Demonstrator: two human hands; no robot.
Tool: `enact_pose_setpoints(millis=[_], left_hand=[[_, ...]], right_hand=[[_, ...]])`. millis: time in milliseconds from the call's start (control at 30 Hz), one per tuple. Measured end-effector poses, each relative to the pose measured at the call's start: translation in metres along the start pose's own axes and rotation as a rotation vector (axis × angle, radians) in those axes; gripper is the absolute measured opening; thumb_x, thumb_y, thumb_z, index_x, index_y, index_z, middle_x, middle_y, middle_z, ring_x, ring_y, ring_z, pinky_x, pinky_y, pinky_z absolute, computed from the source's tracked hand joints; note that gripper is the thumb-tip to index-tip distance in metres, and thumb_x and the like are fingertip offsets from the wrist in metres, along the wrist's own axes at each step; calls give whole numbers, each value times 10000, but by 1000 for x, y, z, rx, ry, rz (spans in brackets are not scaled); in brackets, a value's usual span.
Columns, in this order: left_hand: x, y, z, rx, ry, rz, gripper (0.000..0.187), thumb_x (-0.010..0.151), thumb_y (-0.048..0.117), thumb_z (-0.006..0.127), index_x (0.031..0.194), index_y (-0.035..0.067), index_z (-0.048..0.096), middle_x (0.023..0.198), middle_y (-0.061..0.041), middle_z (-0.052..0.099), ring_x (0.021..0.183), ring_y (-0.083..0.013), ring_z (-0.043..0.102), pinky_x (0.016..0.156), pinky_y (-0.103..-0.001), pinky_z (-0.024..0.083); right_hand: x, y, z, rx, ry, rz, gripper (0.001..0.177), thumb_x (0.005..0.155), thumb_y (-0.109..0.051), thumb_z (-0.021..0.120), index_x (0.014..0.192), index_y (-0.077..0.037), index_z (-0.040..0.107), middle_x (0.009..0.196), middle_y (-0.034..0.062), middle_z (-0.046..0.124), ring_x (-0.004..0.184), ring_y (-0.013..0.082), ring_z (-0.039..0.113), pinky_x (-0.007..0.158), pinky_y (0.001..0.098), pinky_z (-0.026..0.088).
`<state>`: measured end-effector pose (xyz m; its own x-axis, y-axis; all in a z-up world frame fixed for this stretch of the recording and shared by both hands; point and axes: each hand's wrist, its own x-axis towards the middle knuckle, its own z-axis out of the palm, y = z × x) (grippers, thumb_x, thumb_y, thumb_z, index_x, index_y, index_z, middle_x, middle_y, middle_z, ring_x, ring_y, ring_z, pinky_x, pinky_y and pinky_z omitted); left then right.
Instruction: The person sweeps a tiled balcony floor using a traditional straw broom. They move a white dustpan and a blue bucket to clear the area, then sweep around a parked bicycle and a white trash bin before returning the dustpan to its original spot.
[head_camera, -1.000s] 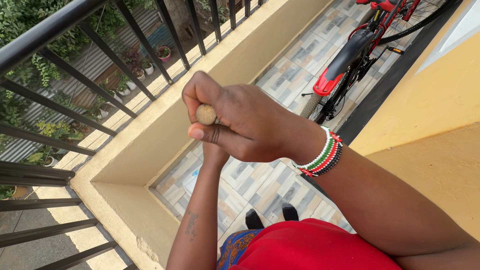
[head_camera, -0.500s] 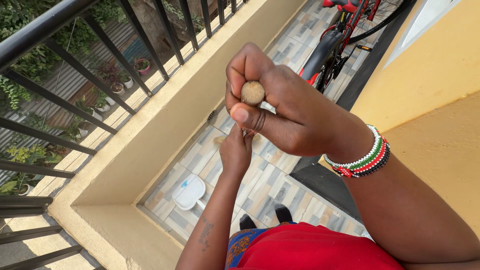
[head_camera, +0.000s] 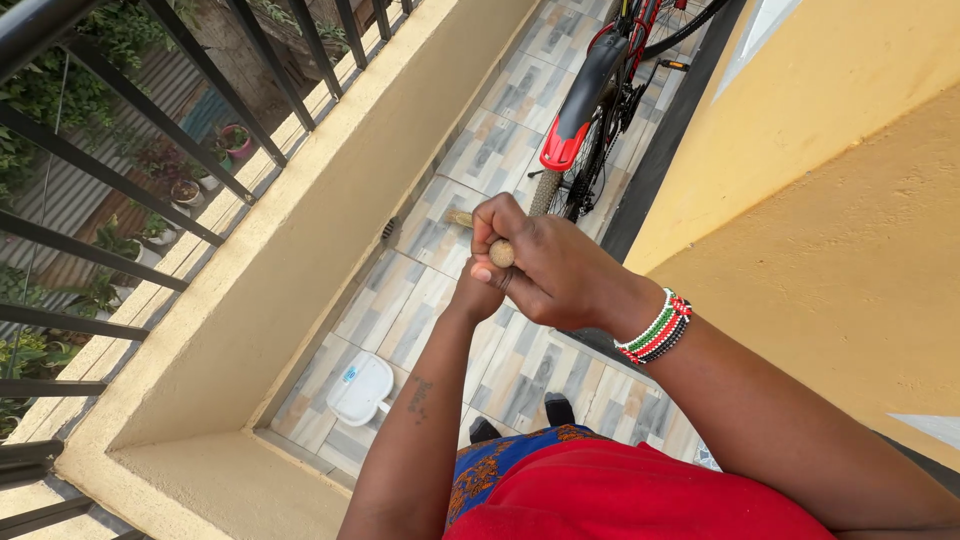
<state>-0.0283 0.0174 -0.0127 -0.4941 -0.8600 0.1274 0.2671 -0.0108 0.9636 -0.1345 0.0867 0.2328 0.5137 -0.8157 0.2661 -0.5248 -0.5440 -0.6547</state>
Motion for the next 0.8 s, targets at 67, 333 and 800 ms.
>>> enact_pose_setpoints(millis=[67,333,800], left_hand=[[-1,20,13,4,-8,-29,494,958,161,643,1407,129,438,1322,-26,578,1210,-174,589,988,-349,538],[-46,56,39,499,99,-160,364,974,190,589,1321,79,599,1311,-145,686,1265,-295,642,1021,-399,509],[-78,83,118,444,223,-82,390,1026,226,551,1349,34,446,1168,-182,662,1117,-358,640,924,-448,477]], right_hand=[[1,-5,-14,-22,48,-26,326,1004,-193,636,1165,-44,395,854,110,689,756,365,700,638,420,524],[-11,-38,-32,15,29,-132,327,1009,-182,669,1150,-54,404,830,90,685,740,279,729,644,352,547],[-64,-56,-80,142,117,-126,293,1091,-211,620,1195,-73,385,874,42,655,770,120,702,706,258,553]])
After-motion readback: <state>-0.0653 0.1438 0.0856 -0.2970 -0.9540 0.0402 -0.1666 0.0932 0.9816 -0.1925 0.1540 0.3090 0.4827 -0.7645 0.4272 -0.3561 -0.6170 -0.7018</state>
